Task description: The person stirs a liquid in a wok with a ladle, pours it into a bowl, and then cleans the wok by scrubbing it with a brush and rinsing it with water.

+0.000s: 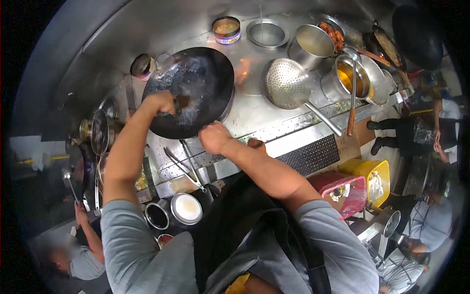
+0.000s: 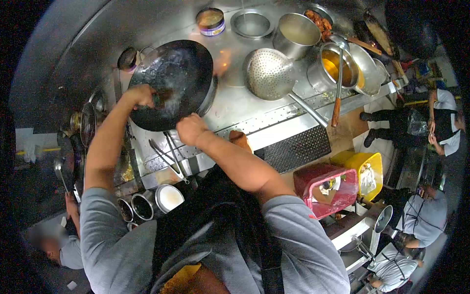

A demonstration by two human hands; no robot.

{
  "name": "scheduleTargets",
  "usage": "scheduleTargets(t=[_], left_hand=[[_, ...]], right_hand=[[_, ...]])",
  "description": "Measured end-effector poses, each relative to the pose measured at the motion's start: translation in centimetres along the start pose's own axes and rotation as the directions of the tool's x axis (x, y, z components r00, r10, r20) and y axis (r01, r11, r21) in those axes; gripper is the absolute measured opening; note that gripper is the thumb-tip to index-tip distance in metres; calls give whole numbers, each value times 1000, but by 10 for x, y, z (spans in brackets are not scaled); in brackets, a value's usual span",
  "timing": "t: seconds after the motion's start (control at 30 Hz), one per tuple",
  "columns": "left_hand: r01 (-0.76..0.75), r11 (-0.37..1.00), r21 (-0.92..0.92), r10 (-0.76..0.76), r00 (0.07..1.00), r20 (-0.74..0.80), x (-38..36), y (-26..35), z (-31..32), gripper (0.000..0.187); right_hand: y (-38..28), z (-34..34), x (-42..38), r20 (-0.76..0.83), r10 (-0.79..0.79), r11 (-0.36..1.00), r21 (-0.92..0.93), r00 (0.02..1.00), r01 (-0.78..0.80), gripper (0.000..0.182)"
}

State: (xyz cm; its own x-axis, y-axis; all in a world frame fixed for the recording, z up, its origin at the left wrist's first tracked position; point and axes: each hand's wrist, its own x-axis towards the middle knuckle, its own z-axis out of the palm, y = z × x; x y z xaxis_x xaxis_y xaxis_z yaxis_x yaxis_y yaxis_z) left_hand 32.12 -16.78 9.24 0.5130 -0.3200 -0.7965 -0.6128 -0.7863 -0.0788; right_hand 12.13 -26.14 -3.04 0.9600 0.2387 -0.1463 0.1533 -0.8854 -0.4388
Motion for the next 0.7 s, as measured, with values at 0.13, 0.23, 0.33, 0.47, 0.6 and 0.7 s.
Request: scheduleTargets(t=[0.13,0.23,0.33,0.47,0.6,0.7], left_hand=[[46,935,-351,-122,973,-195,14,-12,16,67],[-95,984,-149,75,988,-134,-32,18,23,71],[-6,972,-236,-43,978,-205,7,15,32,70],[-33,855,-518,-141,945,-294,32,19,30,68],[-68,994,-81,55,986,-155,-27,36,33,71],[-25,967,-253,-60,943,-326,20,20,38,73]], right_hand=[[0,3,2,36,9,1000,3,999,-9,21],[-1,-1,1,17,-1,1000,-8,1000,1,20],[-1,-7,-2,7,-5,1000,7,1000,5,19],[-2,-3,-4,-83,-17,1000,22,996,19,19],[0,4,-3,-122,-29,1000,7,992,30,20],[-3,-10,-3,-36,-10,998,67,999,13,19]])
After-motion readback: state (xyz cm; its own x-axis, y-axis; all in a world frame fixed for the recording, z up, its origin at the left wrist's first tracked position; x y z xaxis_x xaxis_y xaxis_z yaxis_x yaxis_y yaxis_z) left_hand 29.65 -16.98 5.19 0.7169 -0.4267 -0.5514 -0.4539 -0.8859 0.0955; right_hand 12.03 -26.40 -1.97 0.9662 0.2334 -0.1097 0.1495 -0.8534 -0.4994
